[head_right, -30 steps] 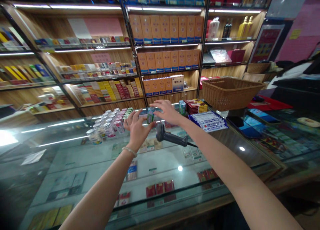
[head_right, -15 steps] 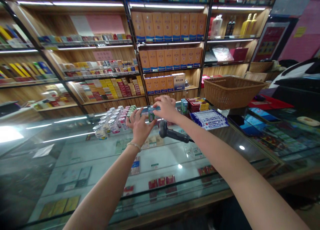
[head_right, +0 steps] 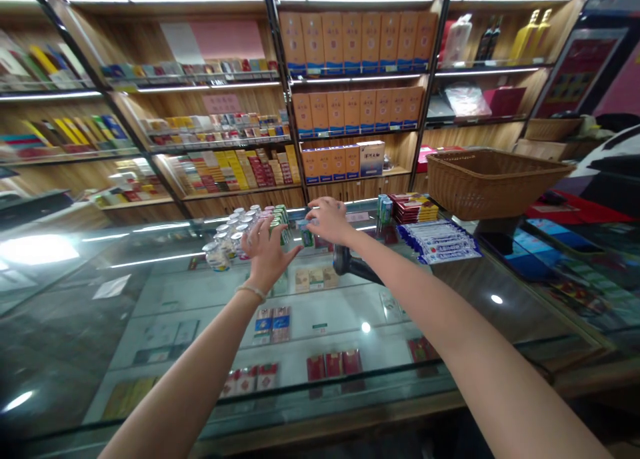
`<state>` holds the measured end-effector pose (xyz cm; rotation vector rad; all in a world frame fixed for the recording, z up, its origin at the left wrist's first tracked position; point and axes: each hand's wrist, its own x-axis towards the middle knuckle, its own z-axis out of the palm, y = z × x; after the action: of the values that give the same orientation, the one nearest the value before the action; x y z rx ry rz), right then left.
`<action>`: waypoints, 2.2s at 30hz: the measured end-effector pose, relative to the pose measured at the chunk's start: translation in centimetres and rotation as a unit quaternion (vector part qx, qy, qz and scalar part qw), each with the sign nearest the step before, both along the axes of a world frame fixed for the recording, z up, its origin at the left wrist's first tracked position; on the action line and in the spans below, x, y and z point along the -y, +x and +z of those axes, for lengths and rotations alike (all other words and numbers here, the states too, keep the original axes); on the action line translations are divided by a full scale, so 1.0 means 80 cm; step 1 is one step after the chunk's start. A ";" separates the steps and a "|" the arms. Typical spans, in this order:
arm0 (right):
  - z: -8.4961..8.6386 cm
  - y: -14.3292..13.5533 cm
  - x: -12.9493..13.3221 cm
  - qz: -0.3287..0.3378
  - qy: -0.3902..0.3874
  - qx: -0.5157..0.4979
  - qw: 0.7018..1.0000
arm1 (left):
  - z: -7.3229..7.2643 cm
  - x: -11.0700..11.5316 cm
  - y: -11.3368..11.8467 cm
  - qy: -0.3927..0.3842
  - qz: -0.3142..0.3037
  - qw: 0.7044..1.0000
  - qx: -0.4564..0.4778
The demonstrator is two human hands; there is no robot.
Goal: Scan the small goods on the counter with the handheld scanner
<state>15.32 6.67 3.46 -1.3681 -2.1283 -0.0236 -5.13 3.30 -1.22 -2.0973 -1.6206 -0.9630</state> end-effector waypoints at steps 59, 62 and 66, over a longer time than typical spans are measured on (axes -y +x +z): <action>-0.030 -0.067 -0.100 -0.007 -0.016 0.133 0.991 | -0.029 -0.018 -0.018 -0.053 0.020 0.997 -0.057; -0.029 -0.070 -0.118 -0.005 -0.009 0.139 0.990 | -0.033 -0.019 -0.018 -0.052 0.021 0.996 -0.066; -0.031 -0.072 -0.143 -0.006 -0.004 0.144 0.990 | -0.037 -0.018 -0.018 -0.056 0.029 0.996 -0.065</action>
<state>9.58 18.07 0.97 -1.4551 -2.3560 -0.2321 -6.55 4.77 -4.16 -2.1244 -1.6931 -0.7180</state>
